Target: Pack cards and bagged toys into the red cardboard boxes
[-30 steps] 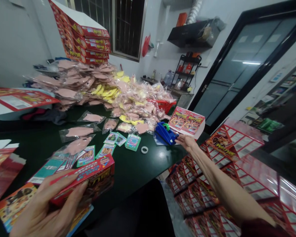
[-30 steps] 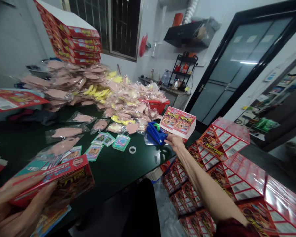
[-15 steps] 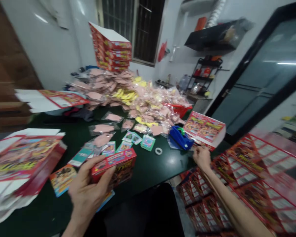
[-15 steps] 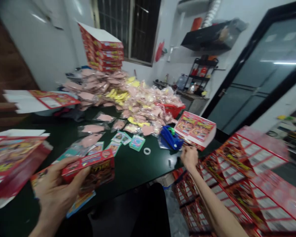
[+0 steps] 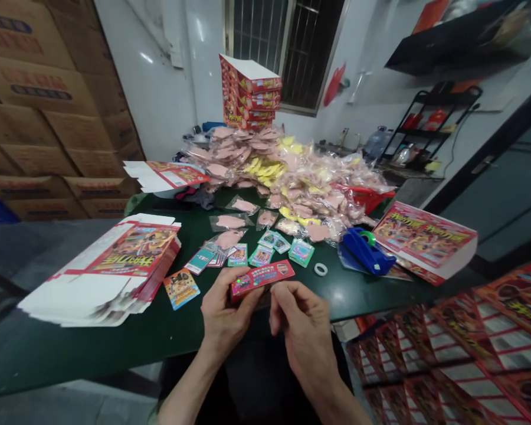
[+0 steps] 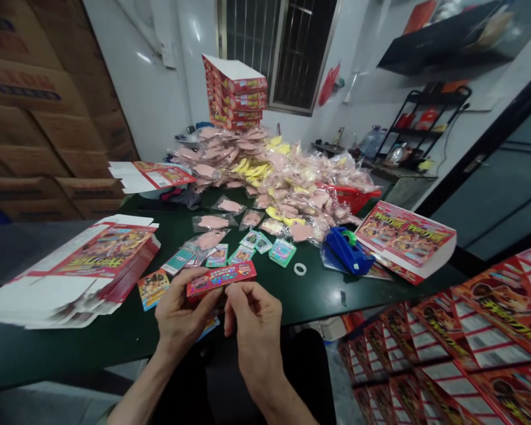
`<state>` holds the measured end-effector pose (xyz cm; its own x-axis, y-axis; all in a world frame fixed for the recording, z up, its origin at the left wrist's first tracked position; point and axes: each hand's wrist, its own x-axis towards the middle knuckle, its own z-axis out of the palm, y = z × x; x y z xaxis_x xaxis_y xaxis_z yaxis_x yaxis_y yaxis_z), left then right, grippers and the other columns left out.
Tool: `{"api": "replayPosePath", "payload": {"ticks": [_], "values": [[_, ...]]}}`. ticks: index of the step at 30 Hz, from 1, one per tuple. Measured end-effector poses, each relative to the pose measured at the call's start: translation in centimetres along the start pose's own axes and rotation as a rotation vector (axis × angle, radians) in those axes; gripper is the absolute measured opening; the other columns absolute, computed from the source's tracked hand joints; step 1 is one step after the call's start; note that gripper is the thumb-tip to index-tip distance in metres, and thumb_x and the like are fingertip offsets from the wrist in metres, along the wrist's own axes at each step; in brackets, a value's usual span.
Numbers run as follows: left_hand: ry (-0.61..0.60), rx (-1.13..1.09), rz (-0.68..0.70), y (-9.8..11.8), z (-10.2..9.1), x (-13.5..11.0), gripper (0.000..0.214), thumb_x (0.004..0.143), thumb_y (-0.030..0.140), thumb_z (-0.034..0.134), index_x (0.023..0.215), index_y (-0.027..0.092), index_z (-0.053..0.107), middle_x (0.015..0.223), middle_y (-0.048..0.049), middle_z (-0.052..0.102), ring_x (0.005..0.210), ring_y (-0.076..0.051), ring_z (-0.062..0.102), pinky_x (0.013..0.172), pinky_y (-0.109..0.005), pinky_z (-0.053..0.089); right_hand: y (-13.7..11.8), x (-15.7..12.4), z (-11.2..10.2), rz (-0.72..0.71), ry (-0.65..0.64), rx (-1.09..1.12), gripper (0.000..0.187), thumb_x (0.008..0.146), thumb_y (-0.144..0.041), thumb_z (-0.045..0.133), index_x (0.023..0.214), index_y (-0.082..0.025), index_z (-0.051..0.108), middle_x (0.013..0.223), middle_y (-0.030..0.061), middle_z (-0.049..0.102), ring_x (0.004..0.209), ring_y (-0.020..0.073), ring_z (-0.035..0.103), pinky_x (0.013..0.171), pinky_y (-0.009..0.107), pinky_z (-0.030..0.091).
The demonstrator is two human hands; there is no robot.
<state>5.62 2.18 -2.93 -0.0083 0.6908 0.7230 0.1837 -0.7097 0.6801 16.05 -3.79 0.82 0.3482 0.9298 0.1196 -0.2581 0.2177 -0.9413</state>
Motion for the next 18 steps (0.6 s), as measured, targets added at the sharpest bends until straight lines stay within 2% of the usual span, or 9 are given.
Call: {"api": "replayPosePath", "payload": {"ticks": [6,9,13,15,18], "values": [[-0.056,-0.015,0.122,0.3,-0.5,0.2,0.037,0.074,0.016,0.067,0.109,0.022,0.054,0.089,-0.0016,0.062,0.075,-0.013,0.061,0.064,-0.024,0.050,0.1,-0.2,0.5,0.040,0.078,0.036,0.034,0.078,-0.039,0.064,0.056,-0.015,0.051,0.046,-0.0060,0.046,0.038,0.0044,0.039,0.040,0.019,0.030],[-0.203,0.029,0.248,0.6,-1.4,1.1,0.043,0.076,0.012,0.064,0.115,0.025,0.053,0.093,-0.0026,0.060,0.079,-0.013,0.061,0.067,-0.023,0.050,-0.3,-0.3,0.7,0.066,0.108,0.017,0.036,0.074,-0.040,0.066,0.054,-0.015,0.050,0.044,-0.0064,0.045,0.035,0.0043,0.039,0.037,0.018,0.030],[-0.431,0.124,0.384,0.9,-2.5,2.5,0.043,0.080,0.008,0.055,0.119,0.027,0.055,0.088,-0.0025,0.053,0.074,-0.011,0.056,0.061,-0.022,0.047,-0.5,0.0,0.8,0.099,0.115,-0.008,0.037,0.071,-0.042,0.067,0.052,-0.016,0.050,0.042,-0.0065,0.045,0.034,0.0045,0.038,0.034,0.018,0.031],[-0.475,0.119,0.381,1.0,-2.7,3.0,0.043,0.081,0.006,0.052,0.119,0.026,0.055,0.086,-0.0022,0.051,0.072,-0.011,0.053,0.060,-0.022,0.046,0.6,0.1,0.8,0.126,0.121,-0.009,0.038,0.070,-0.046,0.067,0.054,-0.016,0.051,0.042,-0.0066,0.045,0.034,0.0049,0.038,0.034,0.018,0.031],[-0.460,0.042,0.325,1.2,-2.4,3.4,0.040,0.079,0.007,0.050,0.116,0.022,0.058,0.086,-0.0028,0.051,0.069,-0.010,0.053,0.055,-0.021,0.045,3.8,0.0,0.1,0.267,0.158,-0.068,0.043,0.066,-0.054,0.066,0.052,-0.018,0.046,0.037,-0.0082,0.040,0.030,0.0054,0.033,0.031,0.019,0.028]]}}
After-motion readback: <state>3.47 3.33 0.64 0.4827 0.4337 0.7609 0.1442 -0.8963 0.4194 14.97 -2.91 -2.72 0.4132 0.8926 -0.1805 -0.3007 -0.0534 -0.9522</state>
